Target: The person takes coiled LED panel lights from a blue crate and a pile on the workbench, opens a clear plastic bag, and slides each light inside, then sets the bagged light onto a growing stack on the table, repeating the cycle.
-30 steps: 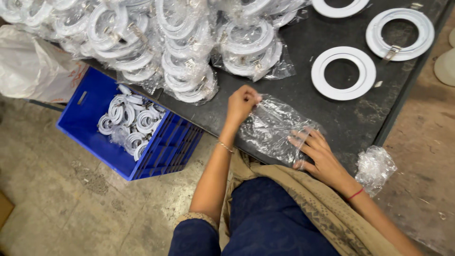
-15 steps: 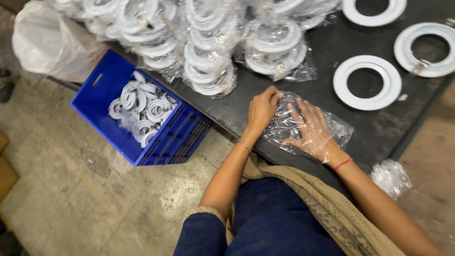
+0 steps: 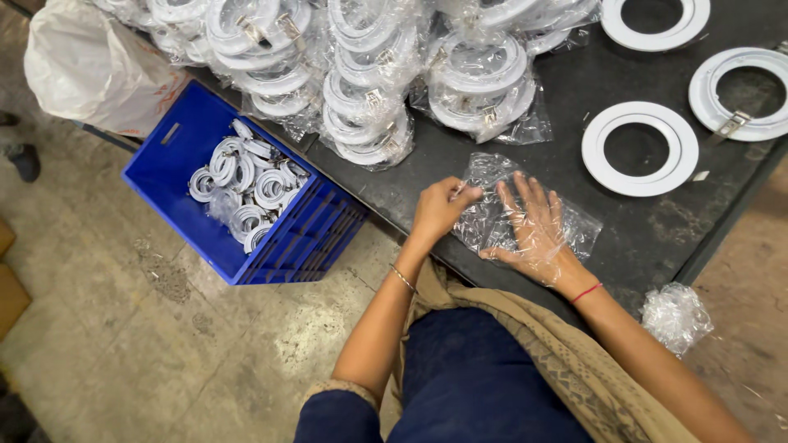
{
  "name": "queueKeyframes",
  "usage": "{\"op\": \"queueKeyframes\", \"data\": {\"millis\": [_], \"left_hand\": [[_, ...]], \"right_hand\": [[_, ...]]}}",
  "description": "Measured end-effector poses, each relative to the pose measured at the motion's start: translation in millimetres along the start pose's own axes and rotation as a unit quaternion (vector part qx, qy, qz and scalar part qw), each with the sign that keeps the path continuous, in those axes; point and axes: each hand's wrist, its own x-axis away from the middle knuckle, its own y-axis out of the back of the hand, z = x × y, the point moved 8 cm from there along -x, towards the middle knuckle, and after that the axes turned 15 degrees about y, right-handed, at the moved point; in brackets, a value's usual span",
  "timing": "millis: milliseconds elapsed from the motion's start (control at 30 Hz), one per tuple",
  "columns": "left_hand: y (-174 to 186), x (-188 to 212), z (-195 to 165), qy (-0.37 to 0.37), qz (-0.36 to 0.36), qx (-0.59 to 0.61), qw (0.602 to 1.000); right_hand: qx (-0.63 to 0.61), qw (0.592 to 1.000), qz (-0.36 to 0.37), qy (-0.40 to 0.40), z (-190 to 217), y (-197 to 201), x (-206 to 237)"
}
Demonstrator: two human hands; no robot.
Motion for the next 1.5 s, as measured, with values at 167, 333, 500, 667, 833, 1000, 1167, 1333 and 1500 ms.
{"op": "queueKeyframes", "data": {"millis": [167, 333, 500, 667, 833, 1000, 1167, 1333, 1500], "left_hand": [[13, 7, 11, 0.065, -0.048, 0.001, 0.997], [33, 14, -12, 0.005, -0.108, -0.058, 0.992], [38, 28, -37, -0.078, -0.168, -0.124, 0.975], [-18, 46, -51, -0.174, -0.068, -0.127, 0.974], [-60, 53, -53, -0.258, -0.042, -0.262, 0.929], [-53, 72, -71, -0.257, -0.013, -0.207, 0.944], [-88, 129, -92, -0.205, 0.083, -0.148, 0.964], [-108, 135, -97, -0.234, 0.065, -0.202, 0.949], [-109, 121, -86, -0.203, 0.064, -0.129, 0.969]], "right_hand": [[-0.014, 0.999, 0.051, 0.003, 1, 8, 19], [-0.025, 0.999, -0.002, -0.036, -2, 27, 64], [0.026, 0.997, -0.012, -0.074, -3, 27, 86], [0.038, 0.995, -0.011, -0.088, 0, 27, 84], [0.043, 0.996, 0.047, -0.070, -5, 48, 86], [-0.050, 0.960, 0.046, -0.270, -75, 98, 122], [0.177, 0.970, -0.141, -0.091, -96, 158, 108], [0.191, 0.976, -0.096, -0.027, -112, 143, 85], [0.027, 0.976, -0.123, -0.179, -125, 139, 112]]}}
